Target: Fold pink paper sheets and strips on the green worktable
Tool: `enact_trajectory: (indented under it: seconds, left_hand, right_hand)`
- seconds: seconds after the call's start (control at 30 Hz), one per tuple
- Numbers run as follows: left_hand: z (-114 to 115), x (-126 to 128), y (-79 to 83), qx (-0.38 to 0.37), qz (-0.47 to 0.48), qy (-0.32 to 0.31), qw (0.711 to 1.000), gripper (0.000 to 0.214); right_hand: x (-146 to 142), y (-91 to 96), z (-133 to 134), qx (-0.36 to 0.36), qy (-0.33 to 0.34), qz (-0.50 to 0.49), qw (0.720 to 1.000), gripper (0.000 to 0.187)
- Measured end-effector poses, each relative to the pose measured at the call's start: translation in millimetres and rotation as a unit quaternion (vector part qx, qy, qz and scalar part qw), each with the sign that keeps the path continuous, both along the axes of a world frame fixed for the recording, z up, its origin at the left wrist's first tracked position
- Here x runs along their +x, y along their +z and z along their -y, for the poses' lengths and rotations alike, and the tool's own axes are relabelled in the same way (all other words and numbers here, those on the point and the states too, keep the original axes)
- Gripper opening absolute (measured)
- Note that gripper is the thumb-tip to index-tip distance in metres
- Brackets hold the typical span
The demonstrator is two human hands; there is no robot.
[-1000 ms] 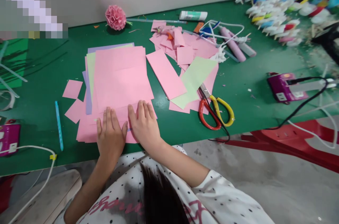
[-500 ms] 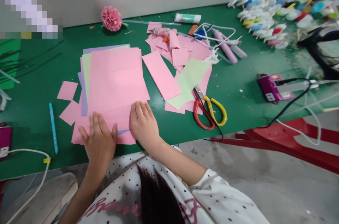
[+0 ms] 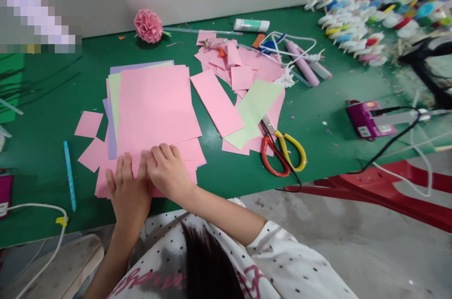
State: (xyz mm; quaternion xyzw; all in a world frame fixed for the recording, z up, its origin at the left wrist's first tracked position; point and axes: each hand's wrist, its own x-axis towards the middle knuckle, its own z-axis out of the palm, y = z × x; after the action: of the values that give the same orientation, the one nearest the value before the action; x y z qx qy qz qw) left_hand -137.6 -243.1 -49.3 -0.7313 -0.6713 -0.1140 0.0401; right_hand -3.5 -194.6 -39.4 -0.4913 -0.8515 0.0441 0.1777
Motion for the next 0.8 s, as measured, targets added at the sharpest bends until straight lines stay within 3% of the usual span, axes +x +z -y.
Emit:
enact_trajectory:
  seconds: [0.17,0.4,0.63,0.8]
  left_hand:
    - [1.0,3.6,0.8,-0.006,0.025,0.006,1.0,0.053]
    - [1.8,4.3,0.8,-0.003,0.014,0.004,1.0,0.058]
    - [1.4,5.2,0.5,0.003,0.036,0.003,0.999,0.054]
    - [1.3,4.8,-0.2,0.011,0.017,-0.005,1.0,0.054]
  right_hand:
    - [12.3,-5.8,-2.7,0.013,-0.015,0.006,1.0,0.031]
    - [23.2,-12.5,-12.6,0.029,0.023,-0.001,0.999,0.032]
    - [63.2,-9.4,-16.2,0.168,-0.052,0.01,0.984,0.035]
    - [83.3,-14.1,-13.6,0.153,-0.078,0.028,0.985,0.039]
